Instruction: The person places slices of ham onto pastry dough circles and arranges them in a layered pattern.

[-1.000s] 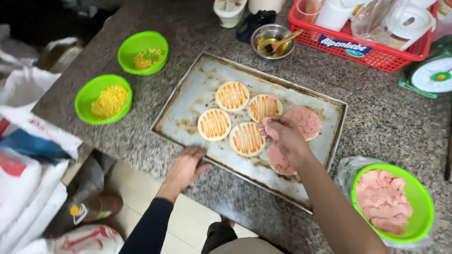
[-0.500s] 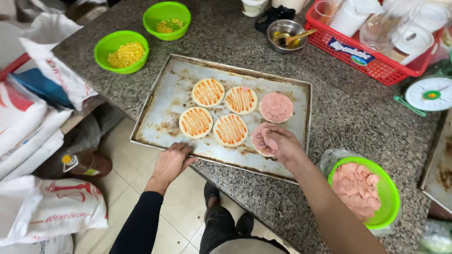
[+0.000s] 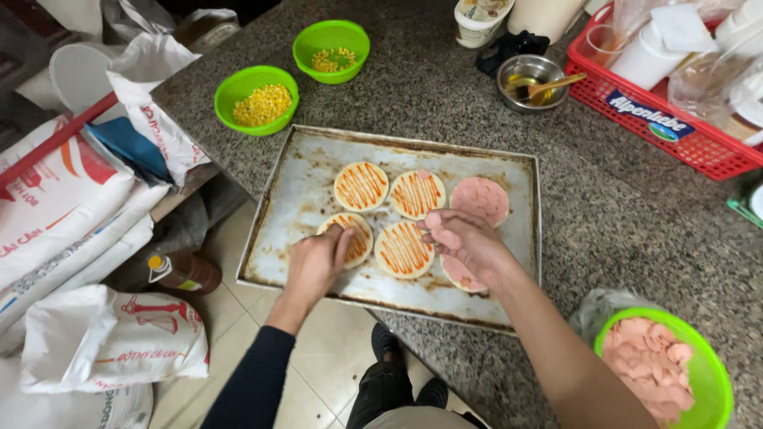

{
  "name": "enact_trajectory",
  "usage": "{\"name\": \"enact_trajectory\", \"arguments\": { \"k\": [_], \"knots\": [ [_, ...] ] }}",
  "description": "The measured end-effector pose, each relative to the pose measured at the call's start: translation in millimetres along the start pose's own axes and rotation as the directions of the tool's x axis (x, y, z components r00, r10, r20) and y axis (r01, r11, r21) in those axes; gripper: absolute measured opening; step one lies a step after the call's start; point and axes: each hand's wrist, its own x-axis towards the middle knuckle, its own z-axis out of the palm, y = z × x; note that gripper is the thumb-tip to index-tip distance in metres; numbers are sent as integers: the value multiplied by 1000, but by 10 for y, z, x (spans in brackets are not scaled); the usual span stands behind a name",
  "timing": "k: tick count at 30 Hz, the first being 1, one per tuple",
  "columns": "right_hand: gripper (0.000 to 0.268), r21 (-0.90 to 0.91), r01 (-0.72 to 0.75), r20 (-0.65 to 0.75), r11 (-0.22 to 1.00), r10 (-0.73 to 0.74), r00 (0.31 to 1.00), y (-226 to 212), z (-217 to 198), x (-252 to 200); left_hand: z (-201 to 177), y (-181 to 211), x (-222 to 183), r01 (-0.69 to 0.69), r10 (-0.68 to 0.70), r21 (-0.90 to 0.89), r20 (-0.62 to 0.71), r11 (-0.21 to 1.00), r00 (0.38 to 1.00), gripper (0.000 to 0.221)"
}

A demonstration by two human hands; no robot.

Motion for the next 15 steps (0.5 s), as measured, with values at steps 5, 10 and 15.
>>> {"name": "enact_trajectory", "arguments": {
  "k": [5,10,15],
  "knots": [
    [26,-125,-32,-10,992,31,999,-232,159,207,136,340,574,4,-3,-277,5,961,1000,15],
    [29,-177,-118,-48,977,111,993,-250,55,503,289,455,1060,-309,354,-380,53,872,934,36],
    [36,-164,-44,45,985,52,998,74,-304,860,640,340,1225,-283,360,-332,200,900,911,21]
  ]
}}
